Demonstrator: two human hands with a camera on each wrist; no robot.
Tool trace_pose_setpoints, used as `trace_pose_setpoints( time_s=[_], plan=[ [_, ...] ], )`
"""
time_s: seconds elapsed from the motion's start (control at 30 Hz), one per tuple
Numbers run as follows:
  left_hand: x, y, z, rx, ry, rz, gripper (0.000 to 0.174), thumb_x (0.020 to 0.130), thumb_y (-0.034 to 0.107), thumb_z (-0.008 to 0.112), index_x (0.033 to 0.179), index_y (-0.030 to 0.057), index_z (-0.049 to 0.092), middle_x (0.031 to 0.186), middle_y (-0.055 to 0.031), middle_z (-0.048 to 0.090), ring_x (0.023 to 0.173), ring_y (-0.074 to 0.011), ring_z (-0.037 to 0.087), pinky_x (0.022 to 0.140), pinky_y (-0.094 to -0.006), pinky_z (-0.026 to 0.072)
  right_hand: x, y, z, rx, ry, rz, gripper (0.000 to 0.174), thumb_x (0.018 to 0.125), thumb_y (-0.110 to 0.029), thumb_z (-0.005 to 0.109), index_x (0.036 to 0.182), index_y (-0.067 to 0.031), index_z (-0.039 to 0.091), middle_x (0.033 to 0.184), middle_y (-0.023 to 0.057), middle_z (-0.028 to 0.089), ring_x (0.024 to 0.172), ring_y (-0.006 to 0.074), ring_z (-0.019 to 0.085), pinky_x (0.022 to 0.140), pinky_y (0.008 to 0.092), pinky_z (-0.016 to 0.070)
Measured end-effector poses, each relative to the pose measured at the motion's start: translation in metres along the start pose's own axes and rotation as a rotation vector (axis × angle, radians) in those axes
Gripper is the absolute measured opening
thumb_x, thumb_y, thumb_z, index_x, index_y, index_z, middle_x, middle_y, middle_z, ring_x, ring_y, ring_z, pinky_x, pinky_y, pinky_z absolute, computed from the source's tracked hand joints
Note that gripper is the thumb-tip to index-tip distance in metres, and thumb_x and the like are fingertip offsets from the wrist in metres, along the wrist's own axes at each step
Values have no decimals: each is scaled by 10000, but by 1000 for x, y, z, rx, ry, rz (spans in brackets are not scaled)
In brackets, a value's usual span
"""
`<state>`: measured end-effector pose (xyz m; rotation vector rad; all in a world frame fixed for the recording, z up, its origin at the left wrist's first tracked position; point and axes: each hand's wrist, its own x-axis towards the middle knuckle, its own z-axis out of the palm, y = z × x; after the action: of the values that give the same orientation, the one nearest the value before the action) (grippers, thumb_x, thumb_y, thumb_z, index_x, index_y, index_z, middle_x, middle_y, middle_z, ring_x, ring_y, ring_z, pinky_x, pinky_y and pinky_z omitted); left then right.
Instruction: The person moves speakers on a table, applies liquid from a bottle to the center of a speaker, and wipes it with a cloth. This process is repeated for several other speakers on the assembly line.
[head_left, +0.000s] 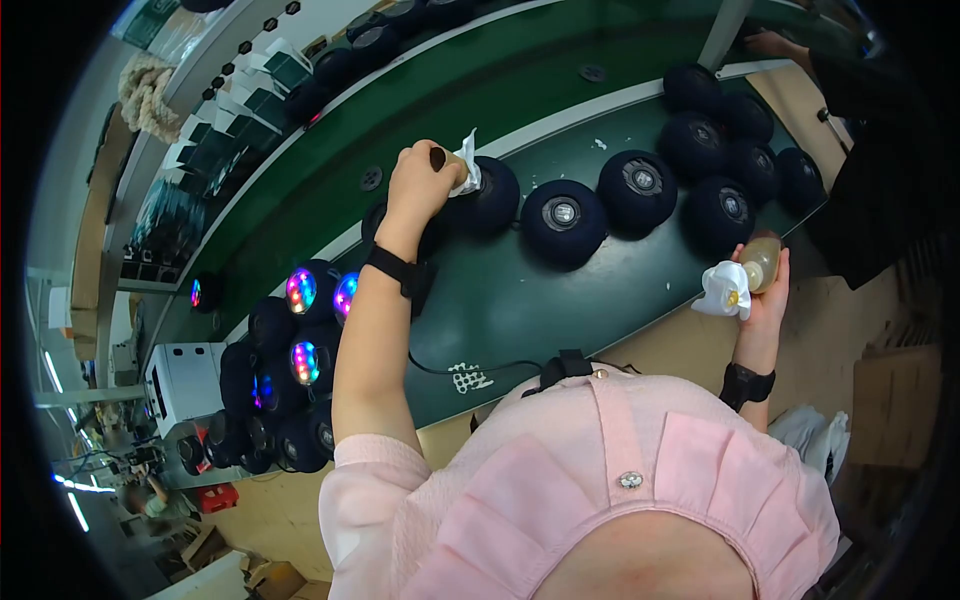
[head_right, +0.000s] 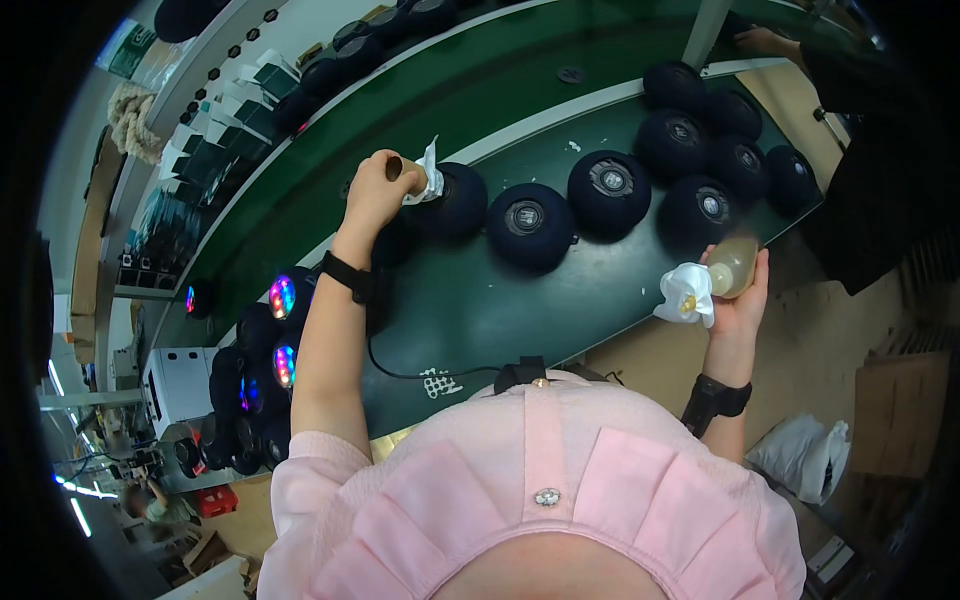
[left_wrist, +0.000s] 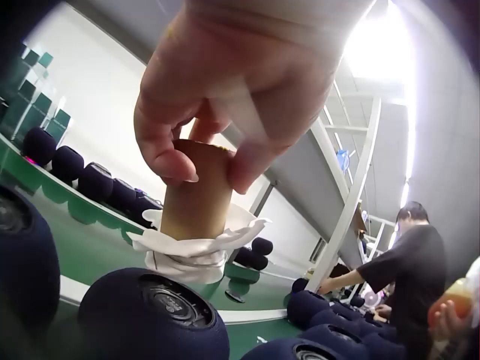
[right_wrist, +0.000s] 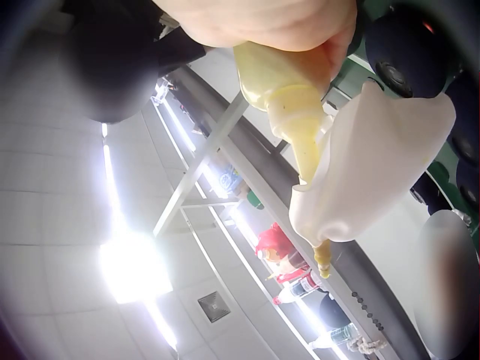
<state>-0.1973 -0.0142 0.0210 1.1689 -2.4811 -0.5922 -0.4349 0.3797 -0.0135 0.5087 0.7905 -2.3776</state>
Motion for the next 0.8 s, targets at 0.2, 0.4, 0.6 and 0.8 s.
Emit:
trace_pose_setpoints(
  time_s=[0.2,0.4,0.6,0.8],
  plan=[
    [6,6,13,16,-81,12,400,711,240,616,1020,2,529,989,-216,586,944,-345,570,831,-387,453,0,-6,-15,25,-2,-24,415,875,-416,508,1045,-38,511,935,170,565,866,323,559,756,429,504],
    [10,7,11,62,-103,12,421,702,229,618,1039,-4,517,956,-217,612,916,-355,587,811,-390,460,3,-6,-14,17,-18,9,420,875,-426,499,1037,-39,518,946,165,570,864,322,562,761,423,500],
    [11,10,9,45,-102,-6,440,697,232,611,1051,-10,513,958,-223,609,921,-353,587,815,-383,458,9,-4,-13,22,-19,21,426,875,-432,494,1041,-42,524,951,159,576,856,318,566,764,419,500],
    [15,11,15,25,-156,-3,436,695,223,606,1037,-25,500,965,-230,596,928,-357,581,815,-390,457,14,-3,-17,24,-28,33,426,875,-436,493,1047,-47,524,954,159,577,862,316,564,764,417,500]
  ],
)
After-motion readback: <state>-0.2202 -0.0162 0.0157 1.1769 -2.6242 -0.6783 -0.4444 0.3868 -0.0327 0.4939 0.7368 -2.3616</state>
